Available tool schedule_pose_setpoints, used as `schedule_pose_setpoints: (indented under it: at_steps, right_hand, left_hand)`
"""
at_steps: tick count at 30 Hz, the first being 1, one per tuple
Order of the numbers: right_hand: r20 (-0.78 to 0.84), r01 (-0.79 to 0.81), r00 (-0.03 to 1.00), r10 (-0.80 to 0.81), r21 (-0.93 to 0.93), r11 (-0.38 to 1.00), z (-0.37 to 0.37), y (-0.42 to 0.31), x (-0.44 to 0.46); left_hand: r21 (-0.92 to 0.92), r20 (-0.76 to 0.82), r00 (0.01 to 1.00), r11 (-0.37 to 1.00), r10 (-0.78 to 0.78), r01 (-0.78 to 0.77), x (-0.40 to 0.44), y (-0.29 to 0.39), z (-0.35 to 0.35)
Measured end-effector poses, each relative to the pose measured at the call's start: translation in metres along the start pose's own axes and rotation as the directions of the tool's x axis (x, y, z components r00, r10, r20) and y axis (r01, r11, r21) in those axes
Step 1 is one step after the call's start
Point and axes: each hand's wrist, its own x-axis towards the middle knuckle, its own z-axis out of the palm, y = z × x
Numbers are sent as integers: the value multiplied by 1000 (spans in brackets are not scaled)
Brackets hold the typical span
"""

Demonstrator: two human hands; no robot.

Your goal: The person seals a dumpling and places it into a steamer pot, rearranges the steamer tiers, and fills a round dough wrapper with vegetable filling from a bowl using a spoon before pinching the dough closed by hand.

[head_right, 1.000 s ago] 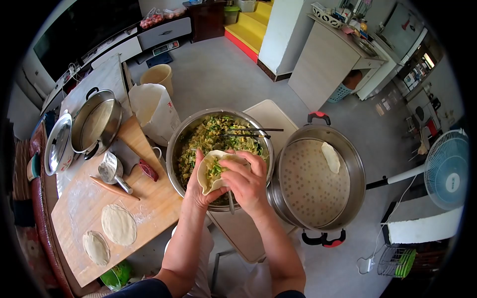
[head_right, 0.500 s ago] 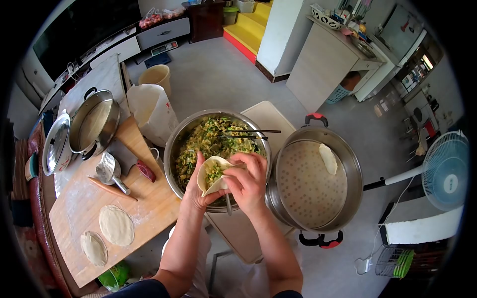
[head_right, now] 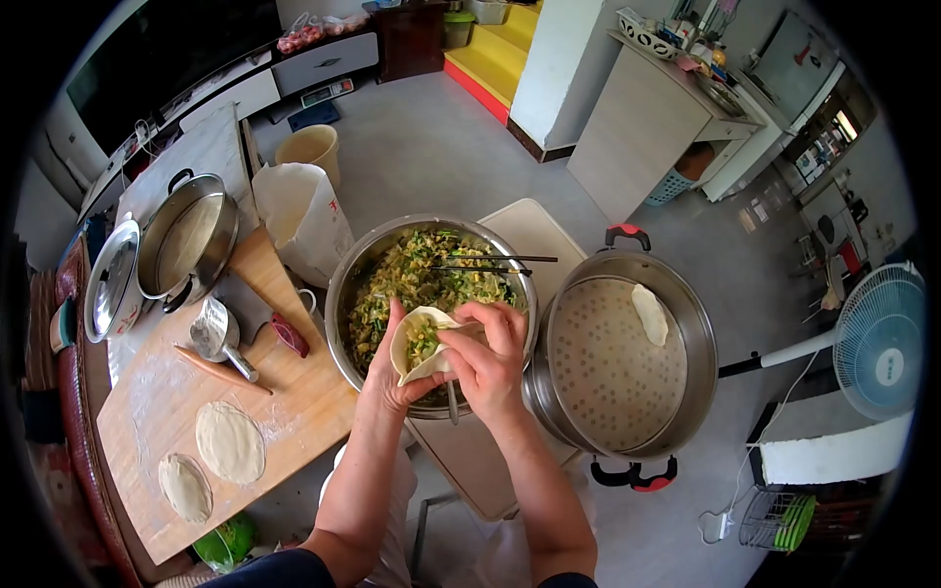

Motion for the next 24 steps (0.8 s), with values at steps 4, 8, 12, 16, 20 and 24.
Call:
schedule_pose_setpoints:
  at_steps: [4, 8, 12, 16, 20, 24]
  right_hand:
    - [-56, -135, 987, 149, 202, 970, 6, -2, -5]
    - [-51, -240, 965, 259, 237, 941, 0, -6, -1]
    - [4, -302, 951, 309, 232, 925, -3, -6, -1]
    - [11, -256, 965, 260, 219, 942, -2, 1, -5]
    - [29, -259, 966, 258, 198, 945, -3, 3, -6]
    - [33, -340, 938, 345, 289, 895, -5, -2, -4]
  left_hand:
    - [-10, 75, 997, 999, -33, 34, 3, 1, -6]
    - [75, 31, 999, 996, -40, 37, 3, 0, -5]
    - [37, 88, 994, 998, -61, 58, 4, 0, -11]
    - [17, 40, 998, 999, -44, 43, 3, -2, -6]
    - [48, -8, 999, 998, -35, 36, 3, -3, -2]
    - [54, 3, 1000, 998, -25, 25, 4, -5, -3]
